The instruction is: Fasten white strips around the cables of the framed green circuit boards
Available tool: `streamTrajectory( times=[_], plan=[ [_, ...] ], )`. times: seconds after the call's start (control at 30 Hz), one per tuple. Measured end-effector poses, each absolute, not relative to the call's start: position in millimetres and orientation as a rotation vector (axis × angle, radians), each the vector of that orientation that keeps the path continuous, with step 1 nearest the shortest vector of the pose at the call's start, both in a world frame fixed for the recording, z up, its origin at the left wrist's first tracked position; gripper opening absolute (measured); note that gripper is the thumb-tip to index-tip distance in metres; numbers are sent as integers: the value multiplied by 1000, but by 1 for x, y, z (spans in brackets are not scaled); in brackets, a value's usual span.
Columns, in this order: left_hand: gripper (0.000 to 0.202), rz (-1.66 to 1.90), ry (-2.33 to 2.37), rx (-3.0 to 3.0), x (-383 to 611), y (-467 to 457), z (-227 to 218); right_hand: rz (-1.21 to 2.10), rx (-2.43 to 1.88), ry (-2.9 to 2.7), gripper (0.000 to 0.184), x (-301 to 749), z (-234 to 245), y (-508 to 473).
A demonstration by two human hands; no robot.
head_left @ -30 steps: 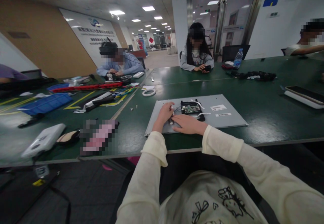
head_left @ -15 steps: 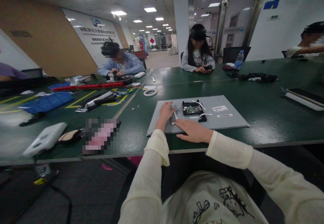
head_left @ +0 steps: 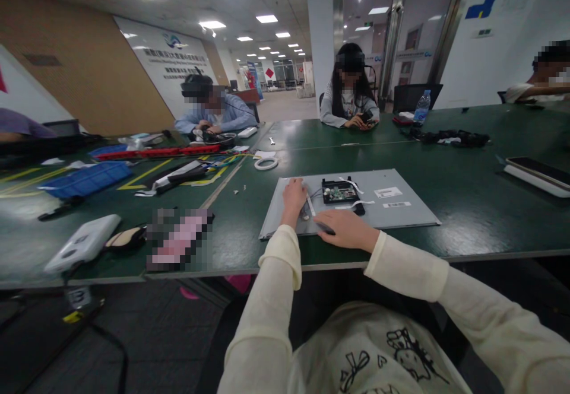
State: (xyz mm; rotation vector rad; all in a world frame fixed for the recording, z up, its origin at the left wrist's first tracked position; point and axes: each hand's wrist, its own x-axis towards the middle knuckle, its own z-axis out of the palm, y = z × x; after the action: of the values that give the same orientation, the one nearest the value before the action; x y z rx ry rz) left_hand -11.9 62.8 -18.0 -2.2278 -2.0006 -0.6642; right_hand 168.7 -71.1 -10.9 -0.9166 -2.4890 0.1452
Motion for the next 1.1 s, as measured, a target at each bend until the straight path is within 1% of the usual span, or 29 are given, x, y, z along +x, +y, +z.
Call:
streamTrajectory(
  times=[0.13,0.2,0.47,0.73,1.1],
  plan=[
    [39,-778,-1942,-2190,-11,54,-11,120,-801,-2537,51,179,-9,-59],
    [39,-828,-1888,-2159,-9,47,-3,132,-816,-2562,55,182,-11,-55],
    [47,-902,-1852,-2022,-5,24,21,97,-914,-2540,54,182,-18,-43],
    [49,-821,-1878,-2030,-7,23,20,62,-1264,-2407,51,201,-24,18],
    [51,-786,-1937,-2092,-11,32,4,-4,-1681,-2196,56,265,-37,64]
  ],
)
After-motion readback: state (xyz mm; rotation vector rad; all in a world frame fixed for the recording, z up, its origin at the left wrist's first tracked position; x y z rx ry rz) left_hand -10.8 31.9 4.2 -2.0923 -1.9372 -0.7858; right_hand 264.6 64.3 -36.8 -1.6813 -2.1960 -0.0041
